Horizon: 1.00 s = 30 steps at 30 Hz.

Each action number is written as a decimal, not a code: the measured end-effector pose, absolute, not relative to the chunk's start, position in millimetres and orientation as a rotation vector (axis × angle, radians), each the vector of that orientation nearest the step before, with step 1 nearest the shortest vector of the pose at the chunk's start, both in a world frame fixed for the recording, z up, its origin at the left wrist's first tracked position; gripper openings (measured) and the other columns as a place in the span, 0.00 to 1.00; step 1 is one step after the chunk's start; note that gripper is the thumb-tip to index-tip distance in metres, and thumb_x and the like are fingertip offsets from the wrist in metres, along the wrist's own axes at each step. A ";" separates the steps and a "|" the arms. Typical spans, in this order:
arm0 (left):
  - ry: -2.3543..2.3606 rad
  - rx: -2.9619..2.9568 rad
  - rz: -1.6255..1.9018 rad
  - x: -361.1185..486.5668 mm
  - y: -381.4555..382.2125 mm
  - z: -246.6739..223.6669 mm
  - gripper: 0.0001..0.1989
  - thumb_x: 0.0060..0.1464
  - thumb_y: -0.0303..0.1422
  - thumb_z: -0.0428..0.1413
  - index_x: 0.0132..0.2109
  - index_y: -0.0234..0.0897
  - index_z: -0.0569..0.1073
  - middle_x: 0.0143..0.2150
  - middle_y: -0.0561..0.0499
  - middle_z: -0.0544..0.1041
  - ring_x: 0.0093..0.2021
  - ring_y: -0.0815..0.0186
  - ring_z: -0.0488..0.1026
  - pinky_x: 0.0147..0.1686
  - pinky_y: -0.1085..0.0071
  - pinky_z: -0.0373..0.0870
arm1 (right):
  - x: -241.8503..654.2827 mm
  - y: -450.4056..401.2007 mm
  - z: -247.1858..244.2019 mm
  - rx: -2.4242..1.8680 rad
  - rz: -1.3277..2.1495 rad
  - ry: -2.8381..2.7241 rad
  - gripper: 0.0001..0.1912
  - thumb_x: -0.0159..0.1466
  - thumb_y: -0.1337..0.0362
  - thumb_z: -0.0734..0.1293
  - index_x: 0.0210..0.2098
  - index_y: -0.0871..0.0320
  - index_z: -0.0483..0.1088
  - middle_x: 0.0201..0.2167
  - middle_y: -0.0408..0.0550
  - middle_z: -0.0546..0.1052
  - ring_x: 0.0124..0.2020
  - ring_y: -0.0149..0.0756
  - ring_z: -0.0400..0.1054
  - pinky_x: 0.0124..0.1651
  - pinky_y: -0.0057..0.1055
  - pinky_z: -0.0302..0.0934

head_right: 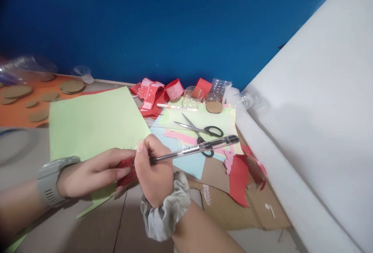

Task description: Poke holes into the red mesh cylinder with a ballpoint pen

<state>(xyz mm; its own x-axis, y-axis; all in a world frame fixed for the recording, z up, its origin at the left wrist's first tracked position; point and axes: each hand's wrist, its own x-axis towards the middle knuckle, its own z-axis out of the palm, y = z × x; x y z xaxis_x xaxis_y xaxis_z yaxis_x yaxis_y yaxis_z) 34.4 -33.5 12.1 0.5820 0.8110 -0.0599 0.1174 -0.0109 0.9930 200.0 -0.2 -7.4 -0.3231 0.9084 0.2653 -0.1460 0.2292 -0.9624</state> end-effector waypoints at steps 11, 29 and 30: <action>0.843 1.502 0.665 35.5 -34.0 13.9 0.06 0.65 0.30 0.49 0.40 0.34 0.68 0.26 0.54 0.71 0.26 0.65 0.68 0.32 0.69 0.68 | 199.9 -1.9 -9.0 -0.762 1.310 -1.460 0.20 0.73 0.58 0.59 0.25 0.53 0.54 0.21 0.40 0.56 0.24 0.34 0.49 0.28 0.34 0.47; 0.843 1.530 0.665 35.3 -33.9 15.3 0.06 0.63 0.27 0.48 0.40 0.32 0.69 0.26 0.53 0.71 0.27 0.66 0.68 0.32 0.70 0.68 | 199.3 -0.5 -9.4 -0.730 1.290 -1.475 0.22 0.73 0.55 0.59 0.24 0.52 0.53 0.21 0.39 0.55 0.23 0.35 0.48 0.26 0.35 0.45; 0.842 1.529 0.666 35.4 -33.8 14.9 0.07 0.64 0.27 0.48 0.40 0.32 0.69 0.26 0.53 0.71 0.27 0.66 0.68 0.32 0.70 0.68 | 199.3 -0.5 -9.6 -0.726 1.285 -1.475 0.21 0.74 0.55 0.59 0.24 0.52 0.53 0.21 0.39 0.55 0.23 0.35 0.48 0.26 0.35 0.44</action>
<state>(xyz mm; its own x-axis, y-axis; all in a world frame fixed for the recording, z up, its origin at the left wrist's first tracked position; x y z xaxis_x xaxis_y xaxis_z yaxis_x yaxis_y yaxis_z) 35.4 -33.8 14.9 0.5732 0.8176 -0.0539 0.1362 -0.0301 0.9902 199.3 -0.5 -9.6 -0.3120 0.9031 0.2951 -0.1686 0.2530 -0.9527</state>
